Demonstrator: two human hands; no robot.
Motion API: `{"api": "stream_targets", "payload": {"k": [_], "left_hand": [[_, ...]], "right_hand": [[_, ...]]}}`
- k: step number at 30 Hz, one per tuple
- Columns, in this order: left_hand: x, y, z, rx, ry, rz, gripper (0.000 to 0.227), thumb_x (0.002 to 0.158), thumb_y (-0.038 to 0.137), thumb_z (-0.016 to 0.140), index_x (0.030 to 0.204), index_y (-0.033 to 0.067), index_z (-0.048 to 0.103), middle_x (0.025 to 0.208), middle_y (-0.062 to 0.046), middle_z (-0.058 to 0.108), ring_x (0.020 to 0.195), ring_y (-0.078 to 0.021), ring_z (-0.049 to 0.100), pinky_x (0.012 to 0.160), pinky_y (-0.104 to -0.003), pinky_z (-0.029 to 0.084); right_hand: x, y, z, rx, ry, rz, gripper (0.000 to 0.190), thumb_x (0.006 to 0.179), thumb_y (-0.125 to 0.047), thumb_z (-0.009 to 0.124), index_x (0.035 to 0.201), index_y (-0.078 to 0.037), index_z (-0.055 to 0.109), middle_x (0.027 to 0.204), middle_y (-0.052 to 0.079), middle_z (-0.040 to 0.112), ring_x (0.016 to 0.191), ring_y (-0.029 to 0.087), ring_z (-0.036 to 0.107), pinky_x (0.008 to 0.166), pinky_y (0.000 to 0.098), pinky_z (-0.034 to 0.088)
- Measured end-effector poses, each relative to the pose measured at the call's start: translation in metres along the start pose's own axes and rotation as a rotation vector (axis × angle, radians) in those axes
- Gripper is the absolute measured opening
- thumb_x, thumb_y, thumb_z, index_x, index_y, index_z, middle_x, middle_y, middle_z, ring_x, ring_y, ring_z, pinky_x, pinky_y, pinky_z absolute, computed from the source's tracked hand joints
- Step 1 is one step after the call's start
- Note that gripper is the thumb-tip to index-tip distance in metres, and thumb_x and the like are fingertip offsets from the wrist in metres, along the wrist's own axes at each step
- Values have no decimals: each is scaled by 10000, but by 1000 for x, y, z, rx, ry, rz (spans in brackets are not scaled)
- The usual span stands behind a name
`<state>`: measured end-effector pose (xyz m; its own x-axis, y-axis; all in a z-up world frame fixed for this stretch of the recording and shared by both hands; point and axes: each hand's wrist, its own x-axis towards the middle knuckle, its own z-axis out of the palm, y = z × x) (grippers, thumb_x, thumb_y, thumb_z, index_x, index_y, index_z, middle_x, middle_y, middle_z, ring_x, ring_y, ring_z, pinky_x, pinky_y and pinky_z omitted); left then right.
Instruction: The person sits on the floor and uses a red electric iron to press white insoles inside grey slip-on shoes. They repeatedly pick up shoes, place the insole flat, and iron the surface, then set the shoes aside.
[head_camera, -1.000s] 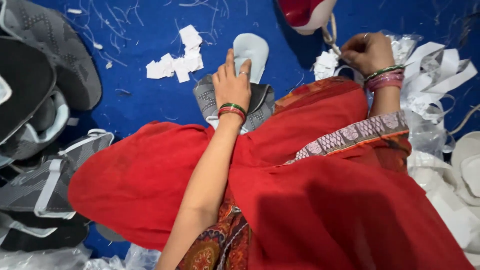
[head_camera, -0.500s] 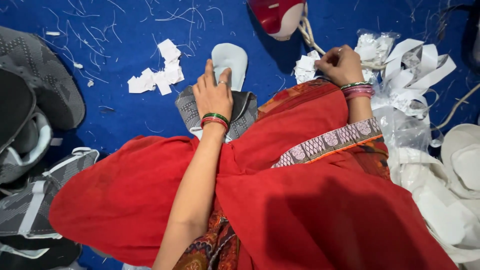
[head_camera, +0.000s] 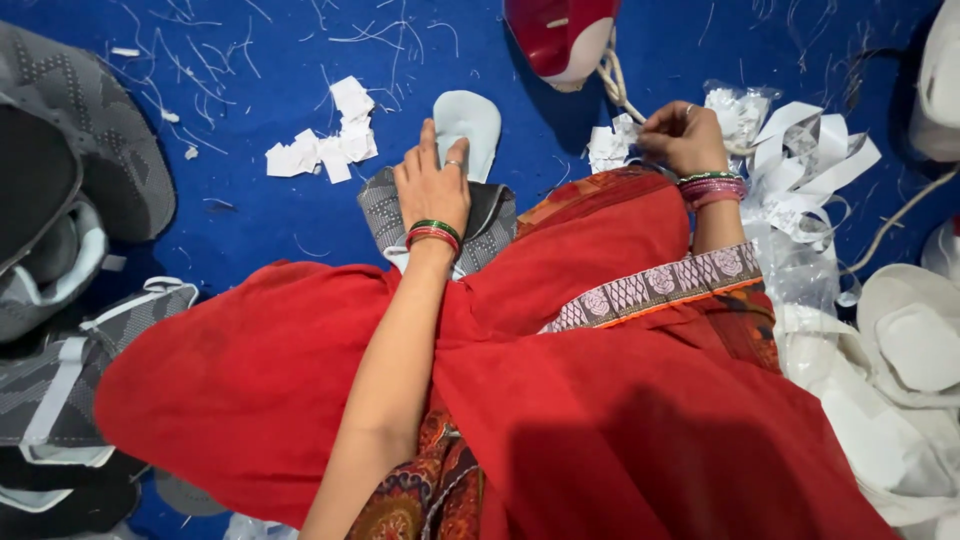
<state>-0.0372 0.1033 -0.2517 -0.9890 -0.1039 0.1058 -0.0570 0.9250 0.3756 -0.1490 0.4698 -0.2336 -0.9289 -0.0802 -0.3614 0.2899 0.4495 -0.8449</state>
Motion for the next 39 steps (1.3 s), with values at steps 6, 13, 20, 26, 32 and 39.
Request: {"api": "stream_targets", "payload": {"k": [6, 13, 20, 26, 32, 39], "left_hand": [[-3, 0, 7, 3, 39, -1, 353, 912, 163, 595, 1247, 207, 698, 1559, -172, 441, 1294, -338, 506, 1048, -481, 394], [-5, -4, 14, -50, 31, 95, 351, 941, 137, 555, 1261, 141, 701, 1179, -75, 626, 1137, -286, 559, 985, -437, 439], [1, 8, -6, -56, 64, 24, 535, 909, 127, 569, 1443, 118, 600, 1087, -57, 620, 1057, -264, 559, 926, -400, 443], [5, 12, -9, 24, -38, -25, 536, 940, 204, 576, 1469, 118, 547, 1099, -76, 606, 1013, -269, 532, 907, -395, 425], [5, 12, -9, 23, -57, -46, 569, 921, 220, 585, 1481, 127, 539, 1061, -73, 586, 1005, -265, 522, 887, -395, 417], [6, 13, -9, 24, -61, -34, 599, 926, 216, 577, 1512, 118, 502, 1098, -78, 580, 1026, -267, 513, 904, -396, 410]], "right_hand": [[-28, -82, 26, 42, -1, -149, 95, 921, 41, 704, 1009, 3, 699, 945, 86, 747, 821, 143, 728, 690, 277, 609], [4, -141, 187, -256, -166, -383, 114, 850, 9, 742, 962, -13, 748, 845, 95, 772, 778, 158, 753, 725, 289, 588], [35, -119, 207, -365, -146, -425, 121, 834, 24, 736, 944, -20, 761, 852, 131, 763, 783, 216, 768, 730, 312, 586], [35, -119, 207, -478, -151, -483, 124, 843, 18, 735, 951, -25, 779, 870, 158, 756, 802, 268, 760, 755, 353, 599], [-4, -118, 160, -596, 7, -461, 132, 858, -57, 800, 969, 1, 759, 930, 196, 747, 822, 349, 727, 755, 421, 567], [-10, -127, 122, -302, 289, -482, 491, 915, -178, 855, 1191, 104, 563, 1037, 208, 705, 928, 296, 709, 841, 399, 565]]}}
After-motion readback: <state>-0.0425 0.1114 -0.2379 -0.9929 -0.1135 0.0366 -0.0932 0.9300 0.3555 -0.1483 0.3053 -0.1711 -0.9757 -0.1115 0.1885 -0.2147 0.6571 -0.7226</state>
